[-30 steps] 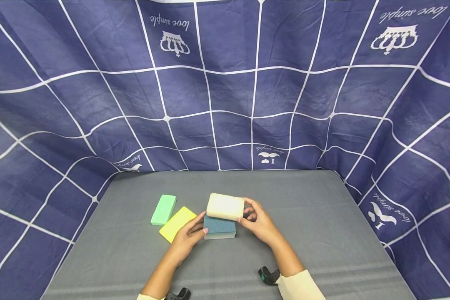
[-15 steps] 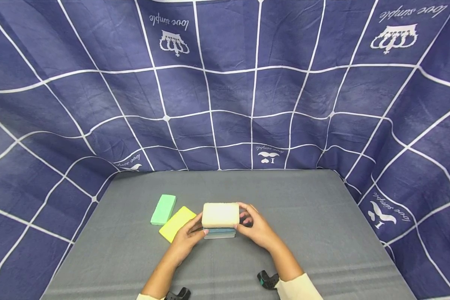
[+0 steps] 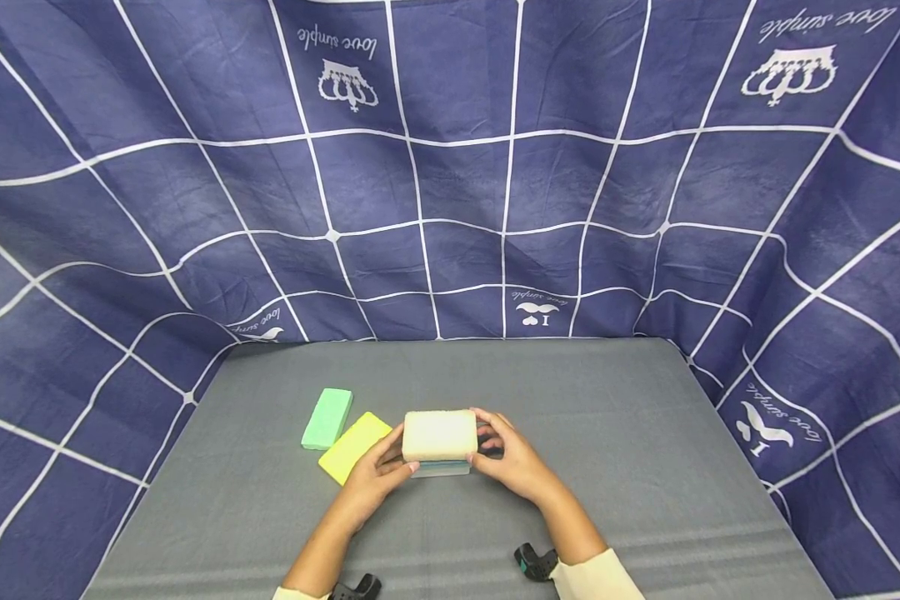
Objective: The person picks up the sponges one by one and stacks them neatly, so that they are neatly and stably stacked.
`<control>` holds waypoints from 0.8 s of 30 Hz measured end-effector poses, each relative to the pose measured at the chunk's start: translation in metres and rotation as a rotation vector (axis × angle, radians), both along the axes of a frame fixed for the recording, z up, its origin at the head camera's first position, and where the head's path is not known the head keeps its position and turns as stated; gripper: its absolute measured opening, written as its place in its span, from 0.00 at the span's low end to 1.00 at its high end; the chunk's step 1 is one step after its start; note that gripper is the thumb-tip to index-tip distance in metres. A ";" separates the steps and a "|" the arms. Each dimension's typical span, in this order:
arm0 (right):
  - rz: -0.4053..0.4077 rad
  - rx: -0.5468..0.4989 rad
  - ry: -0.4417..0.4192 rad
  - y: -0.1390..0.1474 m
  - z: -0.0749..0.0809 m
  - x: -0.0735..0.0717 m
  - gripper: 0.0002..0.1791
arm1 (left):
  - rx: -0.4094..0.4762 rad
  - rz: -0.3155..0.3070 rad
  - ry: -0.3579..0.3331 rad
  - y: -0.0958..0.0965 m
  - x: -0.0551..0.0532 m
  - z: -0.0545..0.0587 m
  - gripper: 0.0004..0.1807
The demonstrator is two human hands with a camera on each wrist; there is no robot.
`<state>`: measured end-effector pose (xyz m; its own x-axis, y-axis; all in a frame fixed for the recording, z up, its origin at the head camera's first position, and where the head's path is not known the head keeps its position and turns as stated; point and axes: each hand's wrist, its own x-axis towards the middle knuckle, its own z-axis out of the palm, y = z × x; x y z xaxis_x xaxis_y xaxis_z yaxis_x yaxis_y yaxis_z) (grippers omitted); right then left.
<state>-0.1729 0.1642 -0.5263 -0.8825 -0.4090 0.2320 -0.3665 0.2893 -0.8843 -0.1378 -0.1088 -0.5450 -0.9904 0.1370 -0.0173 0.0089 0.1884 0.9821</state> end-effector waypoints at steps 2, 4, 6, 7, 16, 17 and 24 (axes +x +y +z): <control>0.007 0.000 -0.001 0.000 0.000 0.000 0.39 | -0.005 -0.006 -0.001 0.000 0.000 0.000 0.42; 0.015 -0.007 -0.017 0.000 0.001 0.001 0.41 | -0.017 -0.012 -0.001 0.001 0.000 0.000 0.44; 0.023 -0.024 -0.041 -0.001 0.002 0.002 0.44 | -0.033 -0.015 0.008 0.001 0.000 0.000 0.46; 0.029 -0.035 -0.046 -0.001 0.003 0.002 0.44 | -0.053 -0.013 0.014 0.002 0.000 0.000 0.47; 0.057 -0.123 0.012 -0.007 -0.005 0.001 0.33 | -0.037 0.041 0.082 0.004 0.003 0.002 0.49; 0.058 -0.129 0.016 -0.008 -0.006 0.001 0.32 | -0.027 0.041 0.091 0.005 0.003 0.003 0.48; 0.033 -0.148 -0.018 -0.013 -0.007 0.001 0.28 | 0.042 0.041 0.148 0.007 0.002 0.004 0.35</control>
